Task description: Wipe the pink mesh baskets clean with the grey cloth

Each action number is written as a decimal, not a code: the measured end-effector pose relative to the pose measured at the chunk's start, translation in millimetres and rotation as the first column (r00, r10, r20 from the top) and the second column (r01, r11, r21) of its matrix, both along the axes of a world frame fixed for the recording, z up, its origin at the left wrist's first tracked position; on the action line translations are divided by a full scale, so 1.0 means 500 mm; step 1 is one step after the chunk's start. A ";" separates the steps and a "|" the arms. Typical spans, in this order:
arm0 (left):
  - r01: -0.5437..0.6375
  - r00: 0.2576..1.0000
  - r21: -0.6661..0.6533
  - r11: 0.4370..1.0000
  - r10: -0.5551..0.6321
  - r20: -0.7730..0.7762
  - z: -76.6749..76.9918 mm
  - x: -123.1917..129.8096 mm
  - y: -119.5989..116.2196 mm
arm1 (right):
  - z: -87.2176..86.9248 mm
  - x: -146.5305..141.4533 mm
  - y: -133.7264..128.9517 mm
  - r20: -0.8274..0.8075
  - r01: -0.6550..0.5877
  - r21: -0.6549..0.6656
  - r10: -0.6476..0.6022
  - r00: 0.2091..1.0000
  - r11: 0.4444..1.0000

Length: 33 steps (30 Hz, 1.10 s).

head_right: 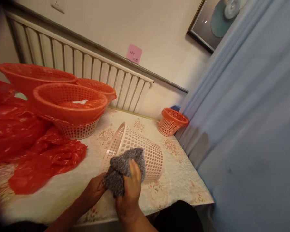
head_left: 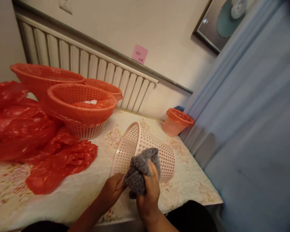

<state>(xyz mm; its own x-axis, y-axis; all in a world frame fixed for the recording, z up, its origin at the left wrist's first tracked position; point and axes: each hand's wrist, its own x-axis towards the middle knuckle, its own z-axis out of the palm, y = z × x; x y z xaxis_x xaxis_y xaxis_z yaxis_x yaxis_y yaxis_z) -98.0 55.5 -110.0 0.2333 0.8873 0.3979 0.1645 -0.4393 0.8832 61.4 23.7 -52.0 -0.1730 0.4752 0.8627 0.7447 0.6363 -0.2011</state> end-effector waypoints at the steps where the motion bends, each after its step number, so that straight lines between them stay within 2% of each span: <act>1: 0.018 1.000 0.016 1.000 -0.018 0.006 -0.003 -0.001 0.002 | -0.014 0.000 -0.009 0.024 0.000 0.001 0.000 1.000 1.000; 4: 0.036 0.999 0.041 0.998 -0.037 0.010 -0.012 -0.002 0.010 | -0.024 0.001 -0.013 0.059 -0.001 0.004 0.001 0.998 1.000; 10: -0.018 1.000 -0.066 0.998 0.017 -0.013 -0.003 -0.006 0.014 | 0.038 0.022 0.043 0.102 0.012 -0.040 -0.008 0.995 0.999; 14: -0.034 0.999 -0.095 0.995 0.033 -0.011 0.006 -0.009 0.011 | 0.063 0.079 0.089 0.023 0.052 -0.093 -0.050 0.998 0.994; 17: -0.043 0.999 -0.111 0.993 0.042 -0.007 0.003 -0.007 0.010 | 0.067 0.159 0.120 -0.114 0.191 -0.215 -0.219 0.969 0.958; 20: -0.039 0.999 -0.126 0.991 0.038 -0.014 -0.004 -0.004 0.011 | 0.064 0.248 0.136 -0.184 0.367 -0.352 -0.448 0.875 0.861; 22: -0.028 0.999 -0.131 0.991 0.025 -0.024 -0.007 -0.003 0.012 | 0.060 0.289 0.137 -0.207 0.436 -0.392 -0.539 0.816 0.810; 24: -0.012 0.999 -0.127 0.992 0.009 -0.031 -0.008 -0.003 0.012 | 0.059 0.306 0.135 -0.216 0.466 -0.406 -0.578 0.787 0.787; 28: 0.008 1.000 -0.112 0.994 -0.010 -0.019 -0.007 -0.004 0.011 | 0.079 0.270 0.146 -0.190 0.428 -0.405 -0.532 0.825 0.808; 33: -0.009 1.000 -0.107 0.994 0.009 0.002 0.001 -0.004 0.007 | 0.152 0.159 0.174 -0.186 0.202 -0.353 -0.280 0.942 0.914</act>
